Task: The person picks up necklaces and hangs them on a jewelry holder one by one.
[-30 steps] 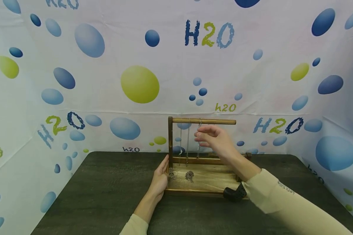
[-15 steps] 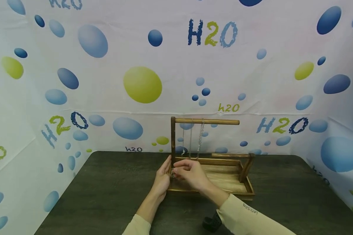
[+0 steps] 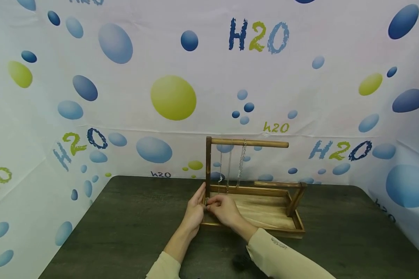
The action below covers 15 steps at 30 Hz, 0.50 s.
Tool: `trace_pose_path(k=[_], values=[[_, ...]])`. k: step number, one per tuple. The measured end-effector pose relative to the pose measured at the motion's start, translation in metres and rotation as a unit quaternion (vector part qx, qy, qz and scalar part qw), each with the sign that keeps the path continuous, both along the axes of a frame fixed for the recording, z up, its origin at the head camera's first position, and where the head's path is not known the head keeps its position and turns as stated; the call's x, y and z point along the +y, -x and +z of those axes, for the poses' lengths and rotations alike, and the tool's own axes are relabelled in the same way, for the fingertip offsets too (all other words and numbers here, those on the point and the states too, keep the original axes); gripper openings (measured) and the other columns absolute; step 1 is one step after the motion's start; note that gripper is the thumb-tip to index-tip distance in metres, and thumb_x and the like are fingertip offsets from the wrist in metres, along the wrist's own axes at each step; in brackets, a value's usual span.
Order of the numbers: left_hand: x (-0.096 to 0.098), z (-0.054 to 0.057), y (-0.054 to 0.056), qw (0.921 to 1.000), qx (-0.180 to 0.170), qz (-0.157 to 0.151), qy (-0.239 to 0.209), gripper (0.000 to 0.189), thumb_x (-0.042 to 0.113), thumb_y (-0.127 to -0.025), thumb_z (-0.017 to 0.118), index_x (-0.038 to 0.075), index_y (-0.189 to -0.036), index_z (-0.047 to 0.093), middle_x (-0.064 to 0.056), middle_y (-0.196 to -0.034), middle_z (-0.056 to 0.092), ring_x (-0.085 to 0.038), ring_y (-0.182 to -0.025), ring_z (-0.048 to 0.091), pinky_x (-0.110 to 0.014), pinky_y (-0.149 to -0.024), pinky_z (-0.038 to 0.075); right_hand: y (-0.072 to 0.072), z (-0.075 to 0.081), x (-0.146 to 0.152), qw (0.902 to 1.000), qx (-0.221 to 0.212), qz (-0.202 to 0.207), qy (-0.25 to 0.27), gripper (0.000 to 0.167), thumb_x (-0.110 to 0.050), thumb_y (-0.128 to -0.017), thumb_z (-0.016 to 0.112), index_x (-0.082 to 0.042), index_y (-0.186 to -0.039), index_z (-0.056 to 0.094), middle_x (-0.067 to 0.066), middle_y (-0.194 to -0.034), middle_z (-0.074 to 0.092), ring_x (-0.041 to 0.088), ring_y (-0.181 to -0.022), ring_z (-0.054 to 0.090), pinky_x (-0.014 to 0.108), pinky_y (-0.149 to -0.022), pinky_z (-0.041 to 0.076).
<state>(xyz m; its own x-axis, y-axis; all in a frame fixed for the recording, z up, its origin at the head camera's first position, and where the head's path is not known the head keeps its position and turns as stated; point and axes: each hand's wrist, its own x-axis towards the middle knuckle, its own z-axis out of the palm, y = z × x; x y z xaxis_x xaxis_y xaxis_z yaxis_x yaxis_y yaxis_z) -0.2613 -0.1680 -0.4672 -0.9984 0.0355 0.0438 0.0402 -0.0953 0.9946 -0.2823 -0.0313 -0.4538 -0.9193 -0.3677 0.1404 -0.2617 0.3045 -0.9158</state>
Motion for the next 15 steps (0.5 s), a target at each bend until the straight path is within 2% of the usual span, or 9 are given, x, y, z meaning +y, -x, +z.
trace_pose_path(k=[3,6,11,15], values=[[0.0000,0.0005,0.0000,1.0000,0.003,-0.001,-0.003,0.088,-0.021,-0.079,0.029,0.009,-0.161,0.022,-0.019,-0.165,0.017,-0.034,-0.152,0.007,-0.044,-0.099,0.031,0.0031,-0.0030,-0.0032,0.9997,0.016,-0.007,-0.015,0.015,0.009,-0.083,0.063,0.009,-0.095,0.073,0.014,-0.090,0.072,0.011,-0.068,0.062,0.025,-0.060,0.050],[-0.0003,0.0012,-0.0005,1.0000,0.001,-0.001,-0.007,0.089,-0.021,-0.078,0.028,0.009,-0.161,0.022,-0.018,-0.165,0.017,-0.034,-0.152,0.007,-0.044,-0.099,0.029,0.0052,-0.0048,-0.0056,0.9985,0.034,-0.015,-0.039,0.011,0.007,-0.084,0.067,0.008,-0.092,0.074,0.012,-0.085,0.071,0.008,-0.066,0.060,0.025,-0.060,0.050],[-0.0001,0.0003,-0.0004,0.9999,0.000,-0.001,-0.014,0.090,-0.022,-0.078,0.028,0.011,-0.161,0.023,-0.017,-0.165,0.017,-0.032,-0.152,0.007,-0.047,-0.112,0.018,0.0088,-0.0061,-0.0082,0.9964,0.038,-0.024,-0.073,0.006,0.002,-0.083,0.073,0.005,-0.089,0.074,0.006,-0.075,0.068,0.007,-0.064,0.057,0.024,-0.059,0.049],[0.0004,-0.0010,0.0006,0.9998,0.001,-0.001,-0.019,0.090,-0.023,-0.079,0.028,0.011,-0.161,0.024,-0.017,-0.165,0.017,-0.032,-0.152,0.006,-0.050,-0.117,0.012,0.0104,-0.0075,-0.0100,0.9931,0.052,-0.027,-0.102,0.002,-0.001,-0.083,0.074,0.001,-0.082,0.074,0.003,-0.072,0.066,0.007,-0.063,0.055,0.024,-0.058,0.048]])
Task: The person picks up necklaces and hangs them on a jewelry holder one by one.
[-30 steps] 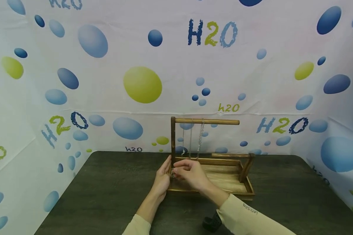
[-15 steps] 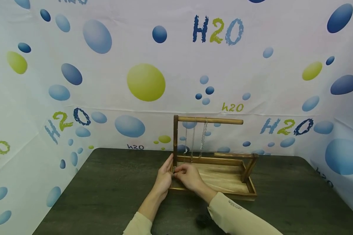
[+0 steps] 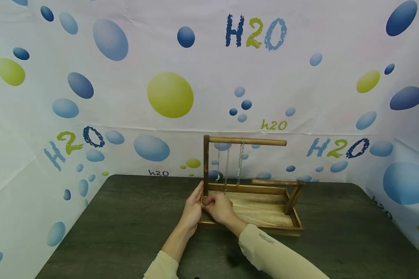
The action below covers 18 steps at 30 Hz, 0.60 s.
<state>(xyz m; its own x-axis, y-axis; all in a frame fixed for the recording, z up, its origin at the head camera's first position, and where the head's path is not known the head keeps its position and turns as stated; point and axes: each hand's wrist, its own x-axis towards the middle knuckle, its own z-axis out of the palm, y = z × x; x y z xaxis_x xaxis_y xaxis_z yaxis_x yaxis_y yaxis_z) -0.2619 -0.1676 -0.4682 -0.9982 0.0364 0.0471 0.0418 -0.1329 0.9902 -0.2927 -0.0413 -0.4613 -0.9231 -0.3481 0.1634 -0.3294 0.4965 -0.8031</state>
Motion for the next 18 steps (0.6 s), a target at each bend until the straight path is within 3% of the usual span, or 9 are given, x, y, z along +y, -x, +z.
trace_pose_path(k=[3,5,8,11,18], values=[[0.0002,-0.0004,0.0010,1.0000,0.001,0.001,-0.001,0.089,-0.022,-0.079,0.029,0.011,-0.161,0.024,-0.017,-0.165,0.017,-0.032,-0.152,0.005,-0.050,-0.116,0.013,0.0004,-0.0005,-0.0014,0.9994,0.020,-0.005,-0.030,0.005,-0.002,-0.083,0.075,-0.002,-0.078,0.074,0.001,-0.071,0.066,0.008,-0.062,0.054,0.024,-0.059,0.047],[-0.0008,-0.0008,0.0011,1.0000,0.001,0.002,0.003,0.089,-0.022,-0.079,0.029,0.011,-0.161,0.024,-0.017,-0.165,0.017,-0.032,-0.152,0.005,-0.049,-0.114,0.019,0.0002,-0.0006,-0.0032,0.9987,0.025,-0.007,-0.044,0.007,-0.003,-0.083,0.076,-0.004,-0.077,0.074,0.000,-0.072,0.065,0.008,-0.063,0.054,0.025,-0.060,0.048],[-0.0017,-0.0006,0.0014,1.0000,-0.003,0.003,0.008,0.087,-0.021,-0.081,0.029,0.013,-0.161,0.025,-0.017,-0.165,0.018,-0.032,-0.152,0.006,-0.043,-0.095,0.033,0.0005,-0.0008,-0.0045,0.9977,0.033,-0.011,-0.058,0.009,-0.002,-0.083,0.075,-0.005,-0.075,0.073,-0.001,-0.072,0.066,0.009,-0.063,0.055,0.027,-0.060,0.049],[-0.0022,-0.0008,0.0014,0.9999,-0.003,0.005,0.014,0.085,-0.020,-0.083,0.029,0.014,-0.161,0.025,-0.016,-0.165,0.019,-0.032,-0.152,0.008,-0.040,-0.084,0.033,0.0007,-0.0002,-0.0055,0.9970,0.029,-0.018,-0.069,0.010,-0.003,-0.083,0.074,-0.007,-0.074,0.073,-0.002,-0.071,0.065,0.009,-0.063,0.056,0.028,-0.060,0.049],[-0.0007,-0.0011,0.0007,1.0000,-0.003,0.003,0.005,0.088,-0.022,-0.080,0.028,0.012,-0.161,0.025,-0.017,-0.165,0.018,-0.032,-0.152,0.008,-0.047,-0.107,0.021,-0.0006,0.0015,-0.0056,0.9956,0.023,-0.026,-0.087,0.011,-0.003,-0.084,0.071,-0.009,-0.074,0.072,-0.003,-0.071,0.062,0.010,-0.061,0.053,0.028,-0.058,0.046]])
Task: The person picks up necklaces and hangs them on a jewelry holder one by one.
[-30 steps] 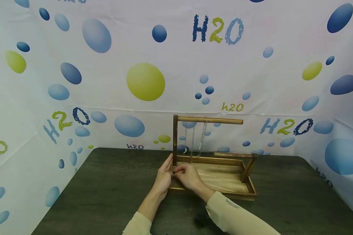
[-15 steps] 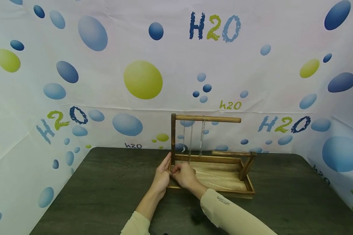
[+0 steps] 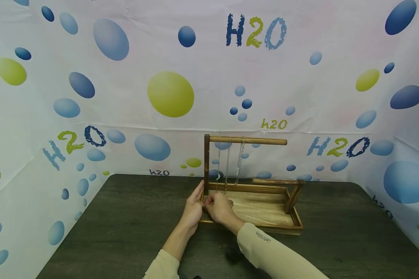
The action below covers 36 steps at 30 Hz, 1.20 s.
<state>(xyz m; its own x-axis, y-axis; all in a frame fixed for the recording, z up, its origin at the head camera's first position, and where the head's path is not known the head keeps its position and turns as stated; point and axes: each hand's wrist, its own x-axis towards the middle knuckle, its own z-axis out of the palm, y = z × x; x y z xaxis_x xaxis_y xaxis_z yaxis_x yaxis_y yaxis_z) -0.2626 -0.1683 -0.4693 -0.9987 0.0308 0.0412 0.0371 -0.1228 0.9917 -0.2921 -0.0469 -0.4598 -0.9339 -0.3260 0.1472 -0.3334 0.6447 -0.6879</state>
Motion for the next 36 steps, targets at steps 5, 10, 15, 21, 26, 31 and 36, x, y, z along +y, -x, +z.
trace_pose_path(k=[5,10,15,21,26,31,36], values=[[0.000,0.000,0.000,1.0000,0.002,-0.001,0.000,0.085,-0.020,-0.083,0.028,0.013,-0.161,0.025,-0.016,-0.165,0.018,-0.032,-0.152,0.008,-0.046,-0.106,0.022,-0.002,0.002,0.001,1.0000,0.008,0.001,0.000,0.010,-0.003,-0.087,0.067,-0.009,-0.080,0.073,-0.002,-0.075,0.062,0.011,-0.065,0.053,0.028,-0.059,0.045],[0.001,0.000,0.000,1.0000,0.005,0.000,-0.001,0.083,-0.020,-0.084,0.028,0.012,-0.161,0.026,-0.017,-0.165,0.019,-0.033,-0.152,0.008,-0.046,-0.111,0.022,-0.006,0.004,0.006,0.9991,0.027,0.025,0.023,0.010,-0.001,-0.089,0.064,-0.006,-0.083,0.071,-0.001,-0.076,0.062,0.010,-0.066,0.052,0.027,-0.060,0.044],[0.002,0.001,0.001,1.0000,0.003,0.001,-0.001,0.088,-0.022,-0.079,0.030,0.011,-0.161,0.026,-0.018,-0.164,0.019,-0.034,-0.152,0.008,-0.049,-0.116,0.015,-0.015,0.009,0.013,0.9976,0.032,0.041,0.047,0.010,-0.002,-0.093,0.063,-0.007,-0.085,0.068,-0.001,-0.075,0.060,0.008,-0.063,0.048,0.027,-0.058,0.042],[0.001,0.001,0.000,1.0000,0.003,0.004,0.000,0.085,-0.022,-0.082,0.030,0.010,-0.160,0.026,-0.019,-0.164,0.019,-0.034,-0.152,0.008,-0.052,-0.118,0.013,-0.024,0.018,0.015,0.9970,0.026,0.039,0.061,0.006,-0.009,-0.099,0.060,-0.008,-0.093,0.062,-0.001,-0.083,0.060,0.010,-0.070,0.052,0.028,-0.064,0.044],[0.000,0.002,-0.001,1.0000,0.004,0.004,-0.005,0.080,-0.020,-0.085,0.029,0.007,-0.160,0.025,-0.021,-0.164,0.018,-0.036,-0.152,0.008,-0.054,-0.118,0.011,-0.026,0.027,0.015,0.9940,0.023,0.053,0.093,0.007,-0.011,-0.101,0.058,-0.006,-0.097,0.060,0.003,-0.092,0.058,0.013,-0.077,0.052,0.029,-0.068,0.044],[-0.001,0.002,-0.001,1.0000,0.004,0.002,0.002,0.080,-0.018,-0.086,0.028,0.008,-0.161,0.025,-0.023,-0.164,0.017,-0.038,-0.151,0.009,-0.057,-0.117,0.013,-0.025,0.039,0.016,0.9889,0.019,0.062,0.134,0.006,-0.010,-0.101,0.058,-0.006,-0.101,0.062,0.004,-0.097,0.061,0.019,-0.088,0.059,0.031,-0.074,0.049],[-0.002,0.002,-0.001,0.9999,-0.005,-0.008,0.004,0.078,-0.016,-0.088,0.027,0.012,-0.161,0.024,-0.019,-0.165,0.018,-0.037,-0.151,0.011,-0.058,-0.117,0.013,-0.026,0.053,0.018,0.9845,0.022,0.059,0.164,0.006,-0.012,-0.101,0.060,-0.009,-0.103,0.065,0.001,-0.099,0.065,0.020,-0.097,0.064,0.037,-0.083,0.051]])
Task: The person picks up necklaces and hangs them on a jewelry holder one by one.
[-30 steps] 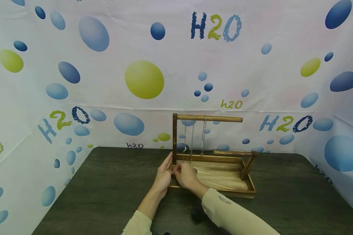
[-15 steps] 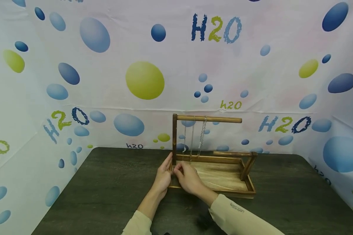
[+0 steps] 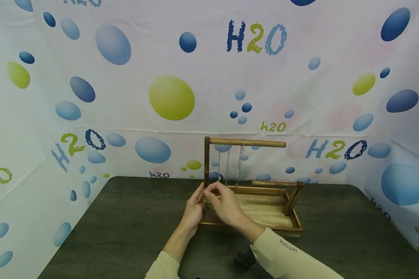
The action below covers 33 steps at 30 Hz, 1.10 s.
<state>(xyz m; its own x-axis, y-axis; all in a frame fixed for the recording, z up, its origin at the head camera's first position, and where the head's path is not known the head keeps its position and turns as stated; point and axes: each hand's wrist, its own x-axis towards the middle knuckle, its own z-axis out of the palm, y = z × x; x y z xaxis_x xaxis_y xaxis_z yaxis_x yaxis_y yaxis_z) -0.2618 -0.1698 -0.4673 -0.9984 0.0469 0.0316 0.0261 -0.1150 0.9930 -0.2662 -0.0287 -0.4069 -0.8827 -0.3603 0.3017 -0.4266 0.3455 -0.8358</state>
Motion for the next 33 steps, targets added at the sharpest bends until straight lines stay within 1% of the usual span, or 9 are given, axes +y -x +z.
trace_pose_path(k=[4,7,10,13,17,20,27,30,33], values=[[-0.001,0.000,0.000,1.0000,-0.004,-0.003,0.003,0.078,-0.015,-0.090,0.027,0.014,-0.162,0.023,-0.016,-0.165,0.018,-0.035,-0.152,0.010,-0.057,-0.117,0.012,0.000,0.010,0.000,0.9992,-0.008,0.004,0.038,0.008,-0.010,-0.100,0.061,-0.006,-0.103,0.067,0.003,-0.096,0.066,0.020,-0.091,0.064,0.037,-0.083,0.051],[0.000,0.000,0.000,1.0000,-0.001,-0.002,0.006,0.079,-0.016,-0.089,0.027,0.013,-0.162,0.022,-0.015,-0.165,0.019,-0.036,-0.152,0.009,-0.058,-0.117,0.012,0.001,0.018,0.000,0.9955,-0.038,0.005,0.087,0.010,-0.008,-0.100,0.060,-0.001,-0.104,0.067,0.012,-0.096,0.068,0.026,-0.092,0.066,0.037,-0.085,0.053],[0.000,0.001,0.000,0.9999,0.005,-0.002,0.010,0.080,-0.017,-0.087,0.028,0.010,-0.162,0.020,-0.015,-0.165,0.018,-0.036,-0.152,0.009,-0.058,-0.117,0.012,0.001,0.028,0.000,0.9868,-0.087,0.003,0.136,0.016,-0.008,-0.101,0.058,0.005,-0.109,0.064,0.019,-0.101,0.069,0.033,-0.097,0.068,0.038,-0.088,0.054],[0.001,0.001,0.000,0.9999,0.009,0.000,0.012,0.082,-0.018,-0.085,0.028,0.010,-0.162,0.021,-0.015,-0.166,0.017,-0.035,-0.152,0.008,-0.057,-0.117,0.013,0.001,0.039,0.001,0.9758,-0.136,0.004,0.171,0.023,-0.010,-0.103,0.055,0.008,-0.117,0.061,0.020,-0.105,0.070,0.036,-0.102,0.068,0.042,-0.091,0.054],[0.002,0.000,0.000,0.9999,0.011,0.002,0.012,0.082,-0.018,-0.086,0.029,0.011,-0.162,0.023,-0.017,-0.166,0.016,-0.035,-0.152,0.008,-0.057,-0.117,0.016,0.001,0.056,0.004,0.9606,-0.181,0.010,0.211,0.029,-0.013,-0.105,0.052,0.006,-0.125,0.058,0.019,-0.109,0.070,0.032,-0.102,0.069,0.046,-0.095,0.051],[0.002,-0.001,0.000,0.9998,0.017,0.001,0.012,0.080,-0.018,-0.087,0.029,0.009,-0.162,0.022,-0.020,-0.165,0.015,-0.037,-0.152,0.006,-0.058,-0.116,0.016,0.004,0.068,0.006,0.9516,-0.197,0.014,0.236,0.030,-0.015,-0.106,0.050,0.005,-0.127,0.059,0.017,-0.109,0.069,0.025,-0.098,0.070,0.042,-0.094,0.052],[0.002,-0.004,0.001,0.9996,0.025,0.002,0.014,0.081,-0.019,-0.085,0.029,0.008,-0.161,0.021,-0.020,-0.165,0.014,-0.037,-0.152,0.006,-0.059,-0.116,0.014,0.010,0.095,0.015,0.9403,-0.208,0.030,0.267,0.033,-0.014,-0.106,0.051,0.008,-0.128,0.060,0.011,-0.103,0.070,0.017,-0.091,0.070,0.039,-0.095,0.052],[0.003,-0.005,0.002,0.9996,0.024,0.003,0.015,0.081,-0.018,-0.086,0.028,0.010,-0.161,0.023,-0.018,-0.165,0.015,-0.036,-0.152,0.006,-0.059,-0.117,0.013,0.012,0.108,0.019,0.9426,-0.188,0.044,0.273,0.032,-0.010,-0.104,0.053,0.010,-0.129,0.058,0.006,-0.099,0.070,0.015,-0.089,0.070,0.038,-0.094,0.052],[0.003,-0.006,0.002,0.9996,0.025,0.002,0.014,0.081,-0.018,-0.086,0.028,0.011,-0.161,0.023,-0.018,-0.165,0.015,-0.036,-0.152,0.006,-0.058,-0.116,0.014,0.014,0.120,0.021,0.9450,-0.161,0.057,0.279,0.031,-0.004,-0.102,0.055,0.013,-0.129,0.057,0.007,-0.099,0.071,0.015,-0.087,0.070,0.038,-0.091,0.054]])
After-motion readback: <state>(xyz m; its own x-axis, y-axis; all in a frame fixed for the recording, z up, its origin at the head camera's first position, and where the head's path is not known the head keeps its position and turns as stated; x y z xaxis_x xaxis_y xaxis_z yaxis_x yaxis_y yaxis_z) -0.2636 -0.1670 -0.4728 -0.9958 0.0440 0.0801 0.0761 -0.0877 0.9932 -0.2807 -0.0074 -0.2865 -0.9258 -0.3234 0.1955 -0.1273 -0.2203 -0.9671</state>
